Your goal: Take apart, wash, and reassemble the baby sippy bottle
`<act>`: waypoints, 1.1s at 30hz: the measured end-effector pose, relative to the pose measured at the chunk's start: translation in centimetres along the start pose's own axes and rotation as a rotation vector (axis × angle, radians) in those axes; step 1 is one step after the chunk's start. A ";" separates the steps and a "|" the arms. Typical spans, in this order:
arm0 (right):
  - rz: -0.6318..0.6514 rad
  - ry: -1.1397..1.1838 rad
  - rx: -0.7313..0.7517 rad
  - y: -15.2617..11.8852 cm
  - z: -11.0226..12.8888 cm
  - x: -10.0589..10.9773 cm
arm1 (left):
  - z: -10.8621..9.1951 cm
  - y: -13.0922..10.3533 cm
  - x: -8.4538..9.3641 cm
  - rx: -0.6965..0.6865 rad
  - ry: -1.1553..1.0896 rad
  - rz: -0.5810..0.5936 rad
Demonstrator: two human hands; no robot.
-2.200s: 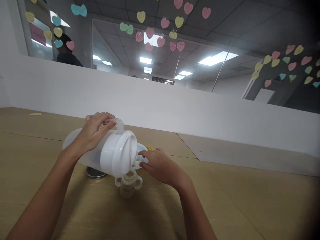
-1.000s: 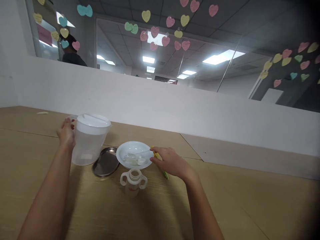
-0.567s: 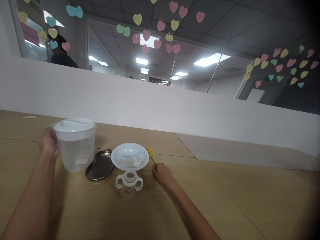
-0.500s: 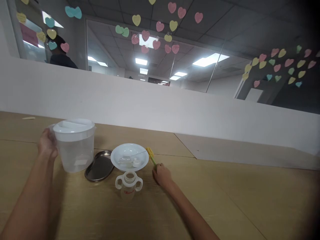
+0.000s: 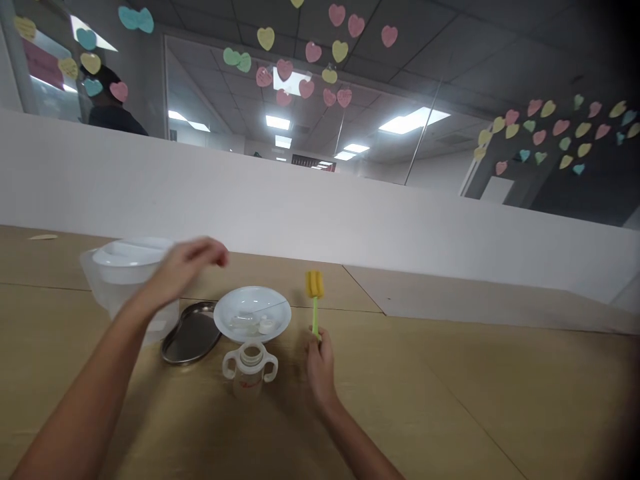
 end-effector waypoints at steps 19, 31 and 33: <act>0.151 0.144 0.040 -3.3 3.3 -0.8 | 14.3 -4.6 -14.2 0.312 0.937 0.628; 0.197 0.099 0.075 -3.2 3.3 -1.3 | 14.4 -3.7 -14.0 0.288 0.984 0.574; 0.204 0.090 0.075 -3.2 3.2 -1.5 | 14.7 -3.4 -13.7 0.290 0.987 0.548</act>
Point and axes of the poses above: each hand's wrist, its own y-axis towards the middle knuckle, its own x-axis out of the back of the hand, z = x × y, the point moved 10 cm from there along y, towards the middle knuckle, and after that the axes turned 15 degrees about -y, right-handed, at the moved point
